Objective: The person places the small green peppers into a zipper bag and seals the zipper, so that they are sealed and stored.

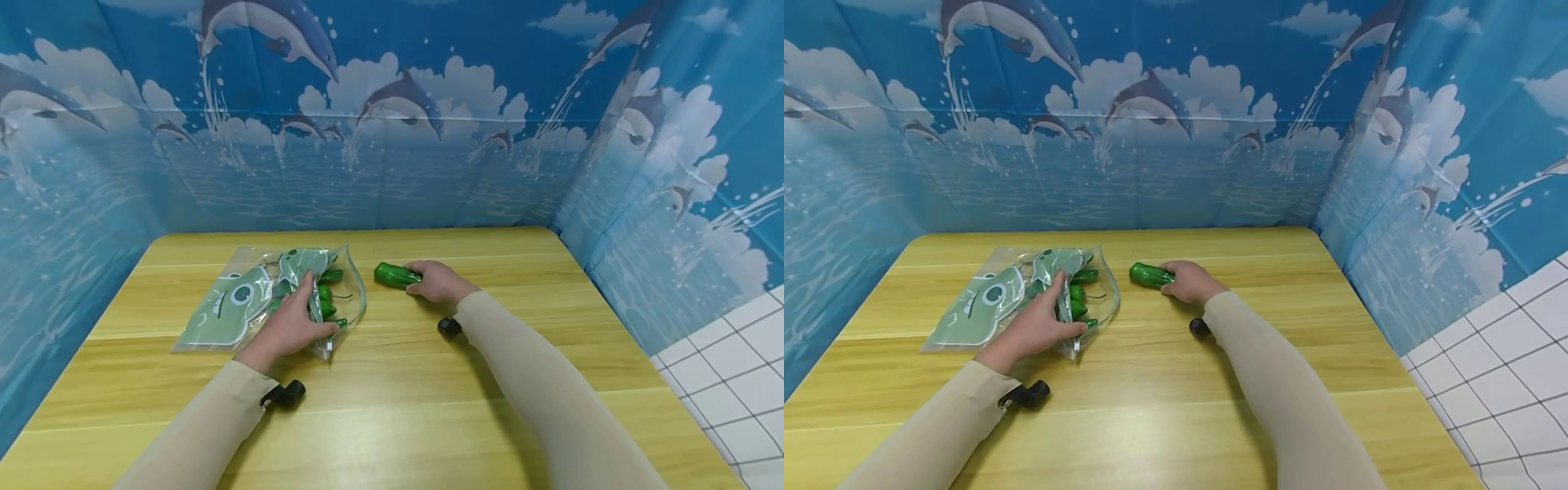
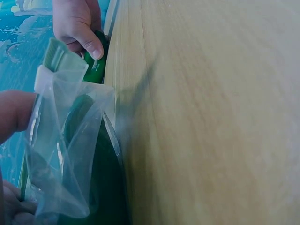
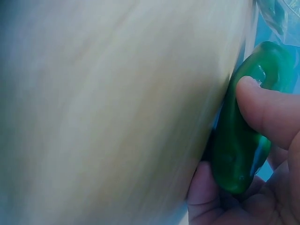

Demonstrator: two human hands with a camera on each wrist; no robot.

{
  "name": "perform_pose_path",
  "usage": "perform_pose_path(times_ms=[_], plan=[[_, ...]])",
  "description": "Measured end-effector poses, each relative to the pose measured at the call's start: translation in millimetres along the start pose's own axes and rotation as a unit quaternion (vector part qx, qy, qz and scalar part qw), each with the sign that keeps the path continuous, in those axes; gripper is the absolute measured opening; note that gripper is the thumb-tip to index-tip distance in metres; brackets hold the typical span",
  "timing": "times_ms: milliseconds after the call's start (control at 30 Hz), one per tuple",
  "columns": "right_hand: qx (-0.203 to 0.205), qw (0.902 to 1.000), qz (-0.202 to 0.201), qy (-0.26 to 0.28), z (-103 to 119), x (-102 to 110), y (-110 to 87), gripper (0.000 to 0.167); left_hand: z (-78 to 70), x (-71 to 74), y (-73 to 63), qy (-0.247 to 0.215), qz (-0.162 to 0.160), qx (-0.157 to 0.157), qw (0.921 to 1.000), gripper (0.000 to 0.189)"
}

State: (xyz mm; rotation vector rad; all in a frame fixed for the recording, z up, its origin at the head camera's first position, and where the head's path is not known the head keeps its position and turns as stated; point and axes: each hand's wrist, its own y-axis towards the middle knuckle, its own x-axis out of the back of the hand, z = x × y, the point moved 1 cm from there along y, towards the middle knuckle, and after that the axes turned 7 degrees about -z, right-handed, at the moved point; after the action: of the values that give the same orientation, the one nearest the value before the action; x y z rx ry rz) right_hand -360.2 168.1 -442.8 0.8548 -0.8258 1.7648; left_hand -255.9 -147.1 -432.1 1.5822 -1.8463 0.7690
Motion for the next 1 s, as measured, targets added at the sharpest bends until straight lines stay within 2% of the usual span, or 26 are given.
perform_pose_path(times_ms=[867, 1000], plan=[[0.012, 0.9998, 0.008, -0.014, 1.1, 3.7, -2.0, 0.061, -1.9, -1.7, -4.8, -0.002, 0.0, 0.006, 1.0, 0.125], [0.018, 0.9998, -0.001, -0.011, -0.4, 7.5, -0.8, 0.059, -2.6, -2.1, -4.2, -0.003, 0.001, 0.007, 1.0, 0.125]])
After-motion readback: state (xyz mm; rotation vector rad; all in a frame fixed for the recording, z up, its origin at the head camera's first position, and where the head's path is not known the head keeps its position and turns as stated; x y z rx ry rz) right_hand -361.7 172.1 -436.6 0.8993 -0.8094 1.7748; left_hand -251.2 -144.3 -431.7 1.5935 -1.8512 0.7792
